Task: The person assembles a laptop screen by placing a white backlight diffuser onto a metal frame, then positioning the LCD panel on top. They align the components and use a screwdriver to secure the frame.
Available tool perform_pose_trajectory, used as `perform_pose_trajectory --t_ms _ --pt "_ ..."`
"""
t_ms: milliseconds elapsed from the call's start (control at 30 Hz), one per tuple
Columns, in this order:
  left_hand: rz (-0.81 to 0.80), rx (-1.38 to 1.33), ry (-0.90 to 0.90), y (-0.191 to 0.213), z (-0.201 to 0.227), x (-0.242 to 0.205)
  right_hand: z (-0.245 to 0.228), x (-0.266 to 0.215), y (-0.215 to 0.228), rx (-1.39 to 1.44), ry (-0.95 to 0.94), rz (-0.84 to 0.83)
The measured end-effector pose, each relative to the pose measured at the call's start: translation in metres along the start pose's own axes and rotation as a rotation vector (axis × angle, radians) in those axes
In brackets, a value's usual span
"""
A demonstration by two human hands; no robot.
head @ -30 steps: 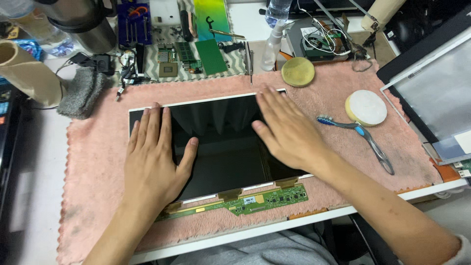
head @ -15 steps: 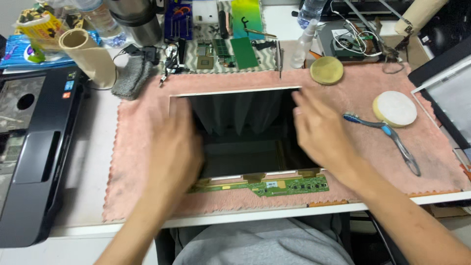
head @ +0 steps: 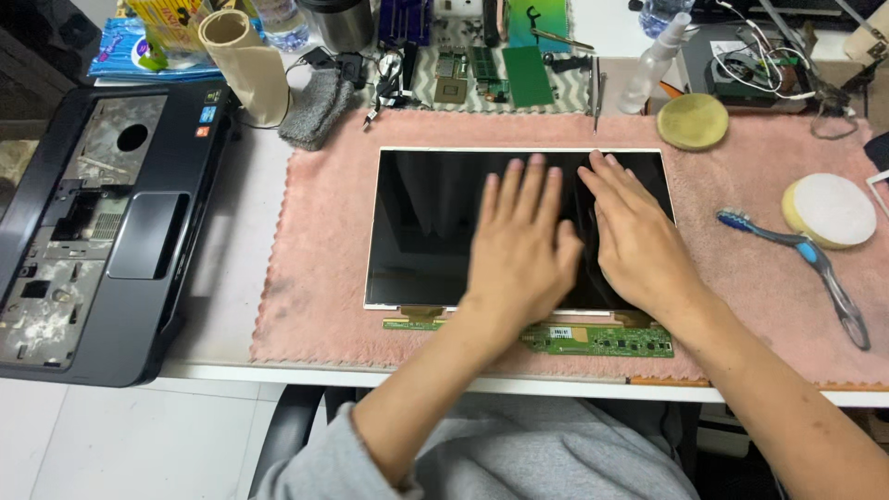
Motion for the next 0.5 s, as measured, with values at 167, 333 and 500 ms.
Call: perform_pose_trajectory --t_ms 167,333,500 --pt "0.111 0.078 -0.035 0.041 -0.071 -0.025 -0.006 0.002 0.002 0.0 -0.031 0.026" --pt "-0.101 0.099 0.219 0.075 -0.153 -0.047 0.006 0.001 -0.006 -0.03 0.025 0.072" --pt "-0.143 0.227 0.122 0.093 -0.17 -0.064 -0.013 0.001 -0.007 -0.27 -0.021 0.068"
Point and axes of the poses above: each hand's wrist, its own x-axis towards the middle knuckle, its own y-axis out of the back of the hand, z = x × y, the point moved 3 cm from there along x, towards the middle knuckle, and after that the axes turned 13 degrees about -z, right-handed, at the moved point
